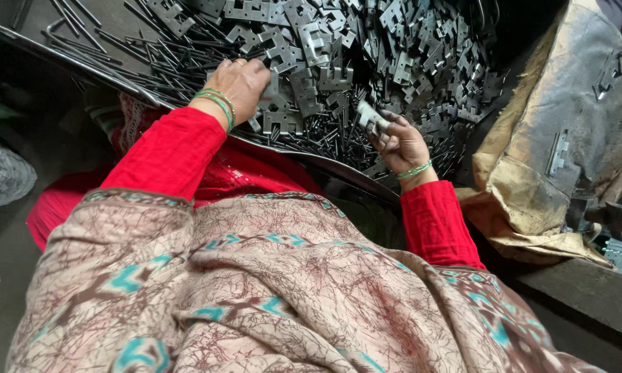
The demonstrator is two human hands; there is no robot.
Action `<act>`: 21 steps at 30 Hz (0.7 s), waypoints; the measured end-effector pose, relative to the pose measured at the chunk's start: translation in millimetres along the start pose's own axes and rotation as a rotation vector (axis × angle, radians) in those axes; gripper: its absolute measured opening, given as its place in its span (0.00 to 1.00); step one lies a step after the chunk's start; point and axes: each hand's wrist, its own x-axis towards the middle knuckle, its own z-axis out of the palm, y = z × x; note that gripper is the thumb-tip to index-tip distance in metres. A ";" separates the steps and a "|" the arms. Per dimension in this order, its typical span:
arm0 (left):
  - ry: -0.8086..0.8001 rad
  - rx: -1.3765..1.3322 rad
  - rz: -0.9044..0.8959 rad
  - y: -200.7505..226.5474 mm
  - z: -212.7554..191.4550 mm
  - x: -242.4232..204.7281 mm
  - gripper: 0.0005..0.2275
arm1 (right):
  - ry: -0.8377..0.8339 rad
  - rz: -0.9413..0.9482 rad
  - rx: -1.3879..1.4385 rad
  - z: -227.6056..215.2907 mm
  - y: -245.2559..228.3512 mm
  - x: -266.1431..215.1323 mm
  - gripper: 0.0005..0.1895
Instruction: The person sits on the floor and sorts small metal brackets and rods from a large pile in a metal tray. They pick up individual pieces, inspect them, and place them into a cloth bag beside the tray.
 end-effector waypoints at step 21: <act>0.170 -2.268 -0.474 150.3 29.9 -1.1 0.23 | -0.398 -1.144 -1.419 141.3 49.2 -80.7 0.31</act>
